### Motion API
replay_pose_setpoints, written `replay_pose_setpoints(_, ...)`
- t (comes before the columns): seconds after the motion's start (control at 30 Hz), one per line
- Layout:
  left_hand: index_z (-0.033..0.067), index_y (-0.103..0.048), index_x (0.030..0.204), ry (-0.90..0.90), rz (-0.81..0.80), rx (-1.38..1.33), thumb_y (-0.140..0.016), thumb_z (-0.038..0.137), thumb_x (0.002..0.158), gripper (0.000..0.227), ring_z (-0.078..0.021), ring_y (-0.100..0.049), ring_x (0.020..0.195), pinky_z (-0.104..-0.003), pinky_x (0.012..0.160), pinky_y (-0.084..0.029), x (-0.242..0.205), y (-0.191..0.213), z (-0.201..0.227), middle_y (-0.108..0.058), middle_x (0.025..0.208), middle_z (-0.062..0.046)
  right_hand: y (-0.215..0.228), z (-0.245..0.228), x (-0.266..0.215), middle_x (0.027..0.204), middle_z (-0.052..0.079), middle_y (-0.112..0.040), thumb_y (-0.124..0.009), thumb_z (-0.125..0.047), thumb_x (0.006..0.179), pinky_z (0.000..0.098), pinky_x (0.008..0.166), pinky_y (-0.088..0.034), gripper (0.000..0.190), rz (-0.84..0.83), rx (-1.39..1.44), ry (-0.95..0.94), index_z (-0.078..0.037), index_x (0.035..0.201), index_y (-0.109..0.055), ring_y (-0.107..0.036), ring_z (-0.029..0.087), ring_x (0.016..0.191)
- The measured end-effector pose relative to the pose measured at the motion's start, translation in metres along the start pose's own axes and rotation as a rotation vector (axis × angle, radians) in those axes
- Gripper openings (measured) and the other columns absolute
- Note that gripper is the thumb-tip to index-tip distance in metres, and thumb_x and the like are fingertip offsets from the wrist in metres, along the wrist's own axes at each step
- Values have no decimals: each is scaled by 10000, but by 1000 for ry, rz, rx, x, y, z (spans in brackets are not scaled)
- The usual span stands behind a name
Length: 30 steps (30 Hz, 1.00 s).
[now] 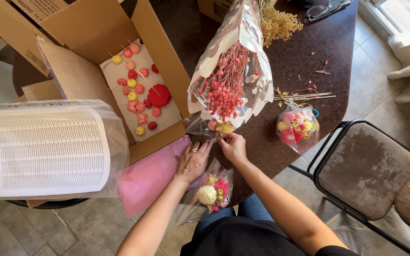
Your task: The person assembles small bouquets by placing dried flowers and decorative items into plastic sleeves and securing them with tape.
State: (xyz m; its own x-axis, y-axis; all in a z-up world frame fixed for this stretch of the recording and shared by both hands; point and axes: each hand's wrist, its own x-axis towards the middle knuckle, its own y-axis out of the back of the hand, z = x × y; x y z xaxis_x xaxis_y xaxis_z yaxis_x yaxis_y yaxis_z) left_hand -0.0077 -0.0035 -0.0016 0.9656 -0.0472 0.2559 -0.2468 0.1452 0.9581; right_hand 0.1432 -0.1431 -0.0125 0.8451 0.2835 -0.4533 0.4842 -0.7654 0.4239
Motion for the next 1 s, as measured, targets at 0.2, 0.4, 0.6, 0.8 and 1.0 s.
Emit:
replay_pose_setpoints(0.2, 115, -580, 1439, 58, -21, -39, -568, 291, 937, 532, -336, -613, 1161, -440, 881, -495, 2, -5, 3, -648, 1347, -89, 4, -4, -6, 463, 10, -548, -846, -240, 729, 287, 541, -471, 155, 22, -34, 34, -125, 813, -785, -615, 156, 504)
replay_pose_setpoints(0.4, 67, -695, 1244, -68, 114, 14, -606, 204, 841, 435, -355, -624, 1111, -439, 811, -515, 2, -31, -4, -638, 1328, -102, 9, -14, -16, 480, 29, -550, -834, -241, 774, 311, 557, -484, 124, 30, -35, 106, -151, 851, -797, -631, 176, 530)
replay_pose_setpoints(0.6, 53, -725, 1063, -226, 124, 52, -586, 162, 791, 325, -333, -601, 1116, -412, 793, -480, 6, -24, -6, -631, 1332, -119, 9, -6, -19, 463, 28, -526, -788, -218, 814, 311, 536, -469, 60, 35, -60, 183, -192, 867, -793, -602, 171, 491)
replay_pose_setpoints(0.8, 24, -716, 1117, -231, 103, 18, -554, 159, 782, 396, -324, -587, 1118, -400, 779, -466, 8, -20, -11, -599, 1432, -113, 14, 4, -21, 475, 16, -551, -742, -187, 849, 291, 550, -470, 116, 115, -52, 217, -209, 944, -805, -601, 148, 508)
replay_pose_setpoints(1.0, -6, -675, 1225, -231, 34, -28, -549, 180, 760, 516, -320, -573, 1163, -393, 832, -469, 22, 8, -13, -577, 1449, -138, 18, 3, -22, 633, 116, -676, -655, -260, 918, 507, 647, -564, 125, -20, -446, 450, -274, 1014, -733, -715, 378, 711)
